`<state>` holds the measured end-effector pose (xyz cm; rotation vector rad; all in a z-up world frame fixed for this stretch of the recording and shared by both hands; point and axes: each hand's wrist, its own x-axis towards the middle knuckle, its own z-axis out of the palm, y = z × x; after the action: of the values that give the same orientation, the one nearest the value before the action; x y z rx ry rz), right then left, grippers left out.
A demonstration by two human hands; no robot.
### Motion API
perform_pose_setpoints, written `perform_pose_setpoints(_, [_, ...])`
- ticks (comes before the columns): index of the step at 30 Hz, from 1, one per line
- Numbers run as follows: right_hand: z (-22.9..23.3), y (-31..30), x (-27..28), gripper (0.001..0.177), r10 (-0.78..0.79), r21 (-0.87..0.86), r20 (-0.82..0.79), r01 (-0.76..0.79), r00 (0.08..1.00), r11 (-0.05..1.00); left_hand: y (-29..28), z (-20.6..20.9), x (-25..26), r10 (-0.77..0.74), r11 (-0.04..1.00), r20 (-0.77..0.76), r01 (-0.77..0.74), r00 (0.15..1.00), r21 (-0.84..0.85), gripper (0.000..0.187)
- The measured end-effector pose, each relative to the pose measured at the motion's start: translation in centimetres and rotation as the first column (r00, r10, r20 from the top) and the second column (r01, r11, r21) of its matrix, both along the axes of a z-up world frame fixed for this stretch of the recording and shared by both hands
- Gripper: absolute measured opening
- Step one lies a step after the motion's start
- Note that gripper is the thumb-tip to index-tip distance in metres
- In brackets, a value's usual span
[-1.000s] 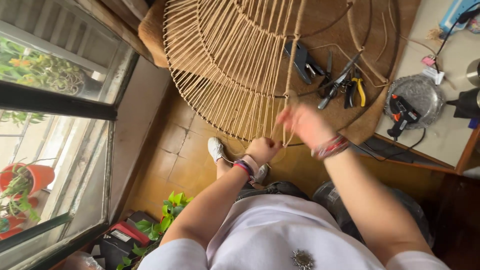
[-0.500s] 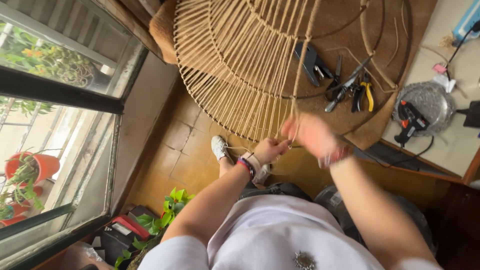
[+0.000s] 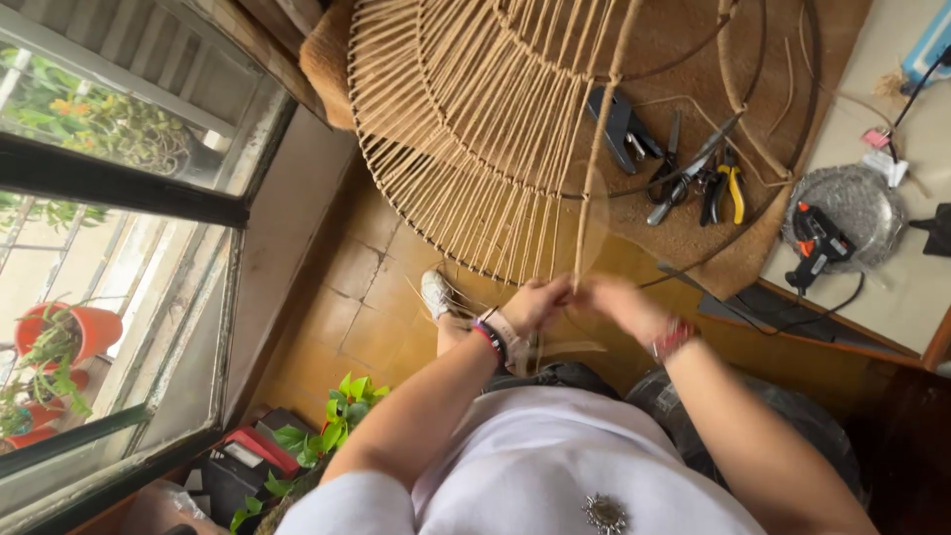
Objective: Weaving strands of rattan material through a circular frame to create a lampshade
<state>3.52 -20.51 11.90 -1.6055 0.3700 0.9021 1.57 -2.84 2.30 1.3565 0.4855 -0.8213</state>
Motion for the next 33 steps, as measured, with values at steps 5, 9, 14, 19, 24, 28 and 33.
perform_pose_setpoints(5, [9.2, -0.6, 9.0, 0.033, -0.296, 0.606, 0.153, 0.147, 0.943, 0.782, 2.3, 1.5, 1.5, -0.655, 0.596, 0.168, 0.366, 0.737, 0.715, 0.046])
perform_pose_setpoints(9, [7.3, -4.2, 3.7, 0.02, -0.065, 0.282, 0.399, -0.055, 0.915, 0.958, 1.6, -1.4, -0.1, -0.613, 0.628, 0.269, 0.252, 0.742, 0.736, 0.026])
perform_pose_setpoints(14, [-9.1, -4.9, -6.1, 0.024, 0.9, -0.499, -0.062, -0.794, 0.431, 0.346, 1.2, 5.5, -1.0, 0.137, 0.987, 0.219, -0.116, 0.966, -0.107, 0.036])
perform_pose_setpoints(19, [1.3, 2.4, 0.5, 0.036, 0.865, -0.679, -0.088, -0.665, 0.494, 0.311, -0.1, 1.5, -0.7, 0.254, 0.891, -0.021, -0.242, 0.967, -0.384, 0.062])
perform_pose_setpoints(24, [8.9, 4.5, 10.6, 0.022, -0.432, 0.38, -0.216, 0.483, 0.875, 0.789, -1.1, -6.1, -3.1, 0.488, 0.872, 0.319, -0.44, 0.813, -0.213, 0.018])
perform_pose_setpoints(28, [8.0, 0.9, 9.8, 0.046, -0.301, 0.597, 0.14, 0.162, 0.943, 0.786, -1.1, -2.7, -4.9, 0.64, 0.766, 0.223, -0.588, 0.736, -0.26, 0.02])
perform_pose_setpoints(33, [7.0, -0.2, 1.4, 0.025, 0.343, 0.187, 0.512, -0.492, 0.788, 0.851, -0.3, -14.0, -9.1, 0.337, 0.905, 0.304, -0.395, 0.891, 0.156, 0.021])
